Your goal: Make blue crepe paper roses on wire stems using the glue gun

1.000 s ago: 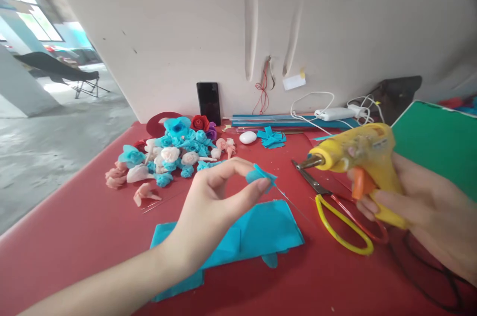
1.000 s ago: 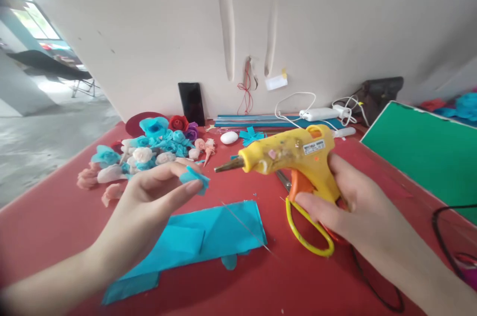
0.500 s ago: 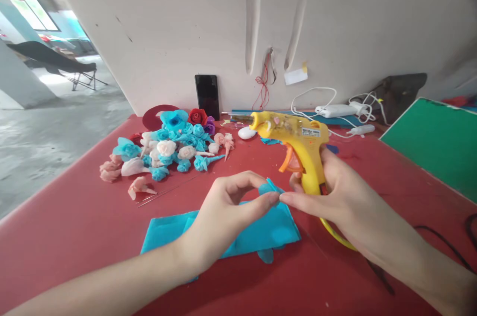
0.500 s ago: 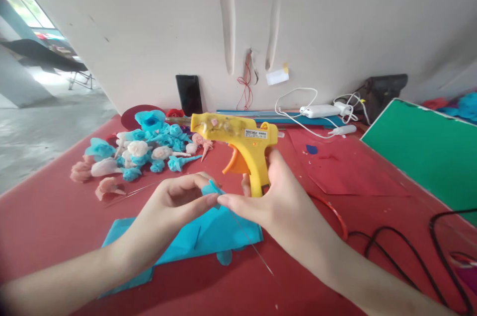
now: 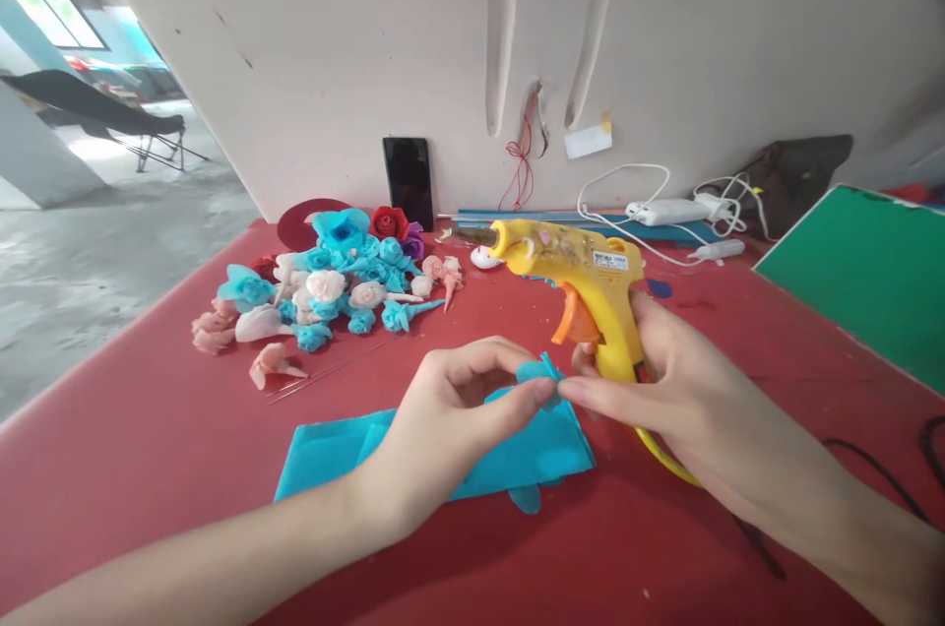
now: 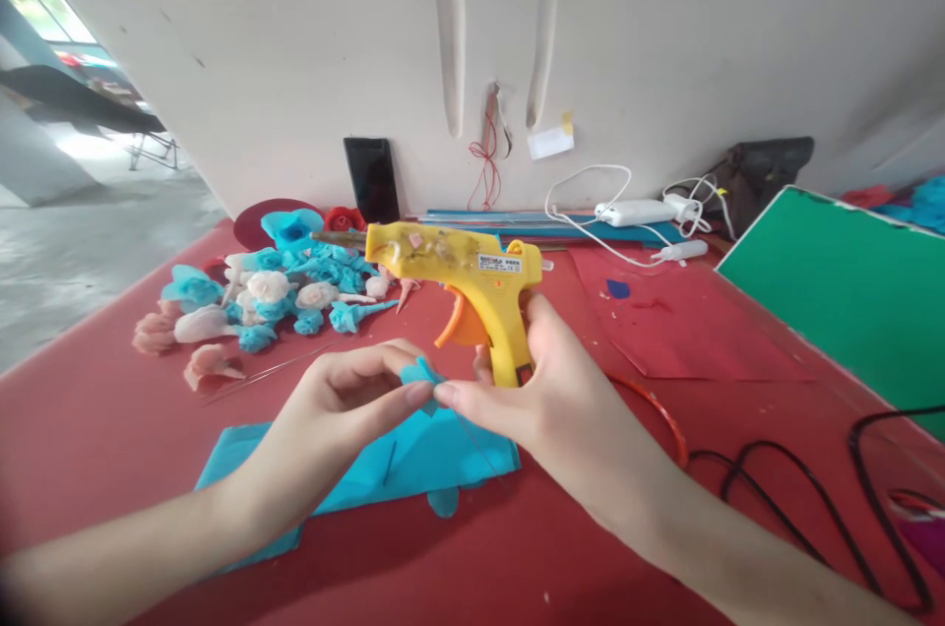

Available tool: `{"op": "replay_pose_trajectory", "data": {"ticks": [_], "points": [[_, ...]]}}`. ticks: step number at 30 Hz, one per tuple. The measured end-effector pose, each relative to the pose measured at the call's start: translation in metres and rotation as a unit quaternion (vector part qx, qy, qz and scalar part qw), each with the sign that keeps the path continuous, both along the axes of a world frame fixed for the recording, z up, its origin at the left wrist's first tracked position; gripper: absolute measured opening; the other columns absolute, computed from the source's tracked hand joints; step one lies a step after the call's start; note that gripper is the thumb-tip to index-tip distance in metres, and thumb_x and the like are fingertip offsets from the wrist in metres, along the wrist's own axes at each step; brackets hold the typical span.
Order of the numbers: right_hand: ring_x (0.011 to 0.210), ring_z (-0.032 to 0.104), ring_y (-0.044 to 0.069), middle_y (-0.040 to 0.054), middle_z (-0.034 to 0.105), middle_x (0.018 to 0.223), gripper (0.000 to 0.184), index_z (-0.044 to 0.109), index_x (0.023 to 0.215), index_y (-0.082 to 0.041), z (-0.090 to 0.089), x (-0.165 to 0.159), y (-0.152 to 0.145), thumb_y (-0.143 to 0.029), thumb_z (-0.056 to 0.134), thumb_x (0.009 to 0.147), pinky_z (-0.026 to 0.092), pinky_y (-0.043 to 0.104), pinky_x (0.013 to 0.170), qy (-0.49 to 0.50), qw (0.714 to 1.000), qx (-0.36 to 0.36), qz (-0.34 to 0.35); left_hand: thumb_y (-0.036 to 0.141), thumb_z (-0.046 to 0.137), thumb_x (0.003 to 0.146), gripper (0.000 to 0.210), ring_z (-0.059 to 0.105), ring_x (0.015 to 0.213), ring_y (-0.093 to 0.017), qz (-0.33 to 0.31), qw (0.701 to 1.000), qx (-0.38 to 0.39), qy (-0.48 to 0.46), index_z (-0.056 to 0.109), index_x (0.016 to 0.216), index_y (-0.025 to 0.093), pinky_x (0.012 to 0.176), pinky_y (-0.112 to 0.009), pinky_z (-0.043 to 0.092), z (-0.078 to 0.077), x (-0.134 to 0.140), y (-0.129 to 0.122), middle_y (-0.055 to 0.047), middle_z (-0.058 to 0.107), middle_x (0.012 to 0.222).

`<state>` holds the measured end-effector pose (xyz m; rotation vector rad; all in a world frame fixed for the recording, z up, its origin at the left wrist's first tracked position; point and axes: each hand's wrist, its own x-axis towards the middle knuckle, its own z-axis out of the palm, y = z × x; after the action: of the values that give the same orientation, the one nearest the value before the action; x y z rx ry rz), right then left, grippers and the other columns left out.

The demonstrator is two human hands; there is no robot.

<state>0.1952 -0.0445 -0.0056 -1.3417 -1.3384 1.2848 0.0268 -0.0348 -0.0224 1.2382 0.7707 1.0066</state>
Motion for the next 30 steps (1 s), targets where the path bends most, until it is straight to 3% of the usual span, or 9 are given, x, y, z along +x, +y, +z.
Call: {"op": "replay_pose_trajectory", "data": {"ticks": [10,17,24,30], "points": [[0.064,0.047,0.009,-0.005,0.047,0.07,0.048,0.051,0.099,-0.024,0.007,-0.006,-0.007,-0.026,0.074,0.057,0.041,0.015,0.052,0.013,0.999,-0.031,-0.019,0.018,0.065,0.075,0.013,0.054,0.068,-0.008,0.002,0.998,0.038,0.04,0.062,0.062,0.017,0.065,-0.016,0.045,0.0,-0.001,0.001,0.003,0.06,0.069],[0.067,0.047,0.008,-0.0058,0.048,0.07,0.042,0.05,0.099,-0.025,0.011,-0.009,-0.009,-0.025,0.071,0.062,0.04,0.014,0.056,0.009,0.999,-0.042,-0.025,0.017,0.062,0.077,0.01,0.053,0.068,-0.009,-0.002,0.995,0.078,0.059,0.061,0.068,0.016,0.064,-0.017,0.044,-0.002,-0.001,0.002,0.002,0.059,0.071],[0.067,0.046,0.01,-0.0054,0.047,0.071,0.052,0.048,0.104,-0.027,0.009,-0.008,-0.008,-0.027,0.072,0.057,0.04,0.019,0.057,0.006,0.999,-0.047,-0.013,0.017,0.06,0.079,0.011,0.052,0.069,-0.01,0.009,0.985,0.146,0.09,0.058,0.068,0.016,0.065,-0.019,0.044,-0.004,-0.003,0.002,0.001,0.058,0.072],[0.06,0.044,0.008,-0.0054,0.047,0.068,0.038,0.047,0.091,-0.024,0.006,-0.008,-0.006,-0.032,0.071,0.062,0.038,0.017,0.05,-0.027,0.999,-0.031,-0.015,0.015,0.06,0.079,0.013,0.051,0.068,-0.008,0.012,0.985,0.147,0.085,0.056,0.067,0.017,0.064,-0.017,0.043,-0.005,-0.003,0.002,0.003,0.056,0.071]]}}
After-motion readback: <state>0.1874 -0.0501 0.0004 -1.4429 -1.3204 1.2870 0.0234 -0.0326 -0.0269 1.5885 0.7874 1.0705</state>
